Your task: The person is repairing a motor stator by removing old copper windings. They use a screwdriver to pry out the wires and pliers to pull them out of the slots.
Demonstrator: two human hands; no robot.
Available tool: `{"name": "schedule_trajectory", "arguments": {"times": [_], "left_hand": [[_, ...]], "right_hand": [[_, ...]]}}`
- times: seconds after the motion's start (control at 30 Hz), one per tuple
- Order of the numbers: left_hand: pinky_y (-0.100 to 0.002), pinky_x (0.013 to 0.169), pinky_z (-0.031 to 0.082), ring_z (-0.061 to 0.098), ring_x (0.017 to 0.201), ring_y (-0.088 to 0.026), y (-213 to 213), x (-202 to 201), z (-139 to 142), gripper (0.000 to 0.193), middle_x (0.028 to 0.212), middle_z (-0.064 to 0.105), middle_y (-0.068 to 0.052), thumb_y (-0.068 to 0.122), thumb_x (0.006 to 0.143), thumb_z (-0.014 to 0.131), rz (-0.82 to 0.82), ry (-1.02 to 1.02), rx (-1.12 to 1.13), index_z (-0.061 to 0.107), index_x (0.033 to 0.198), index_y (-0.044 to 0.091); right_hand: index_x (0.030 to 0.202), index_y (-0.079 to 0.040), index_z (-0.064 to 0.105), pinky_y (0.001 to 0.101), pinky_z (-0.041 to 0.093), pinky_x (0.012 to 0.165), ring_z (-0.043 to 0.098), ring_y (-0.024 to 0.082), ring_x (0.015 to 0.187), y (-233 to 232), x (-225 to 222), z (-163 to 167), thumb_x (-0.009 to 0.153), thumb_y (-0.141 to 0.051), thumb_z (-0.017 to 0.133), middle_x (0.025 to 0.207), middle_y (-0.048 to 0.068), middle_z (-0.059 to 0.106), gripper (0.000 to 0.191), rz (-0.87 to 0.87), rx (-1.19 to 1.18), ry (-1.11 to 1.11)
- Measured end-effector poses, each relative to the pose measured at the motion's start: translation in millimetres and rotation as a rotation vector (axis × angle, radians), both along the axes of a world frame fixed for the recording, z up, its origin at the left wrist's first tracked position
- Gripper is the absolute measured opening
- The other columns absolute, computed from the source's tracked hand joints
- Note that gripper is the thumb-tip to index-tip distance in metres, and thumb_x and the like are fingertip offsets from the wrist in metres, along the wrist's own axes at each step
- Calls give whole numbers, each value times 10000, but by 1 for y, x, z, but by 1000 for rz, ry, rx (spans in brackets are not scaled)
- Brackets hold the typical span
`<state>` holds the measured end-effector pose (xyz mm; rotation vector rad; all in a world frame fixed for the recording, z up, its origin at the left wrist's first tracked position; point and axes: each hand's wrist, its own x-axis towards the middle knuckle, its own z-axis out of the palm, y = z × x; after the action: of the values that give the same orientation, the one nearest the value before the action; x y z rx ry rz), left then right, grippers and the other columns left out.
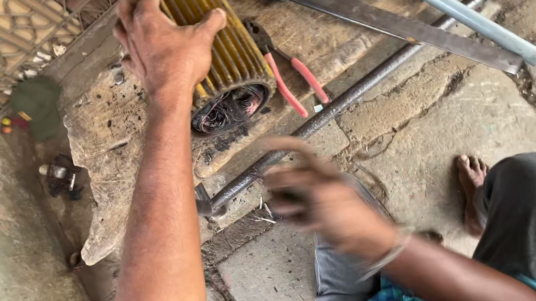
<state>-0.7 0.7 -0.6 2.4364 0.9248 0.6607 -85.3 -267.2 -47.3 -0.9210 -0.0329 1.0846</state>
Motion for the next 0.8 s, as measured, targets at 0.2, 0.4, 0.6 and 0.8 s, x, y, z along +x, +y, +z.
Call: {"name": "schedule_trajectory", "arguments": {"times": [0.2,0.4,0.6,0.8], "left_hand": [[-695,1104,354,348,1374,-406,-5,2,2,908,1441,407,-150,470,652,992,29,18,78,538,1383,181],[-841,1024,246,291,1408,-399,-11,1,7,830,1424,381,-134,512,773,941,15,81,66,506,1418,221],[-716,1137,311,334,1440,-338,-17,-3,14,859,1441,417,-108,506,710,916,61,98,-15,507,1419,244],[-592,1186,330,414,1420,-353,-27,-15,20,1107,1524,426,-231,692,777,738,-10,181,-59,293,1604,107]], "right_hand": [[1442,-147,392,249,461,434,504,100,623,19,-21,28,1030,-126,487,888,22,519,423,152,74,-104],[1533,-93,291,320,650,683,661,265,829,-60,-7,-47,1082,-127,448,1384,287,539,478,-14,66,-1345],[1489,-171,529,352,622,648,760,178,658,-173,-6,-92,934,-281,747,923,72,815,607,327,-953,-987],[1375,40,537,351,583,748,715,206,883,-131,82,-106,1019,-240,594,1042,136,714,457,-509,-501,-1248]]}}
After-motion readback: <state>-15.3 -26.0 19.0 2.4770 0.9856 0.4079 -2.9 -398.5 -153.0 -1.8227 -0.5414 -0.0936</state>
